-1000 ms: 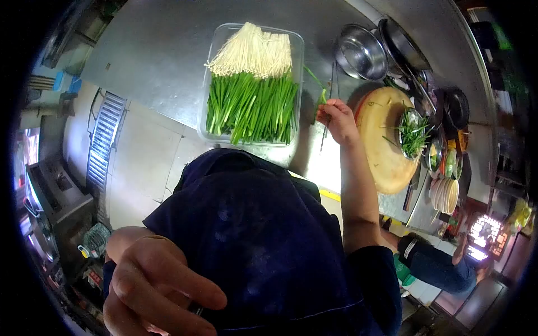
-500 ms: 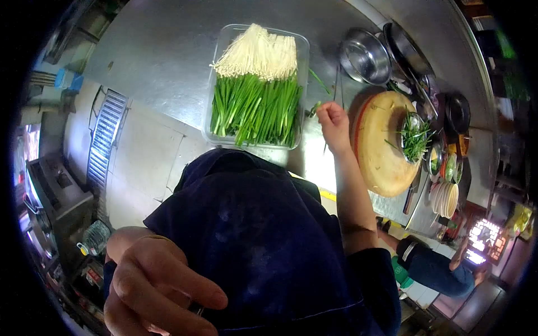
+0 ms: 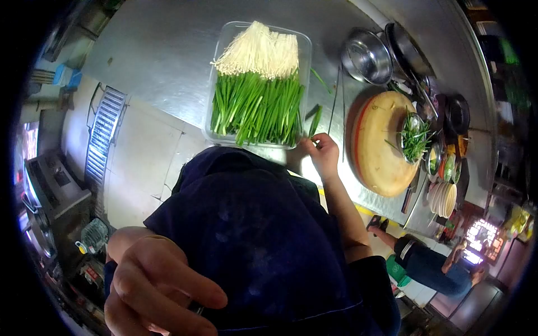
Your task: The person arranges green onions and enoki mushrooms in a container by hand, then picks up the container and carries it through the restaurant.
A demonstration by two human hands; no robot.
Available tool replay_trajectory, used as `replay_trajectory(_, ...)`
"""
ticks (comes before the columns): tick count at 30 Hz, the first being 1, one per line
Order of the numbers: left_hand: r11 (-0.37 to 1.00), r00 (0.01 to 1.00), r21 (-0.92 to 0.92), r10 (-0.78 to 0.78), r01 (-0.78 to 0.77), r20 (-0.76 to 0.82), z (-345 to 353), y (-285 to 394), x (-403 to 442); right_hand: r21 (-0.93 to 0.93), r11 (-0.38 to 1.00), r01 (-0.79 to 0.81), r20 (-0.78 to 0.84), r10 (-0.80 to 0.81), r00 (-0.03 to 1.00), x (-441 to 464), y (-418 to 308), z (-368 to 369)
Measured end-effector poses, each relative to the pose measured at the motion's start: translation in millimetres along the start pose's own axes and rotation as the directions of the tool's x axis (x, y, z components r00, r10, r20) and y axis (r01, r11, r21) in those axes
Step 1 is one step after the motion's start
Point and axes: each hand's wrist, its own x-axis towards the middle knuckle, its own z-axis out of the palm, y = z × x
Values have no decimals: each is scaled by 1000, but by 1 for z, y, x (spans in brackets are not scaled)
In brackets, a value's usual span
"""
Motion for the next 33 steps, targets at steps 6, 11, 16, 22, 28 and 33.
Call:
replay_trajectory(6,995,995,16,-103,103,-5,4,7,4,-316,948,23,-147,-72,987,3,-5,-8)
replay_trajectory(11,1000,999,4,-29,29,24,3,-1,2,-312,948,62,-216,-134,967,8,10,-10)
replay_trajectory(16,999,1000,33,-17,16,26,4,-3,2,-512,855,89,-212,-226,951,7,7,-15)
replay_trajectory(22,999,999,19,-39,38,36,7,-3,5,-724,577,377,75,-477,876,8,23,-5)
replay_trajectory(28,999,999,27,-32,31,37,12,-7,7,-704,442,556,285,-541,791,12,21,16)
replay_trajectory(33,997,996,55,-64,61,57,15,-5,10,-647,466,604,287,-585,759,11,18,13)
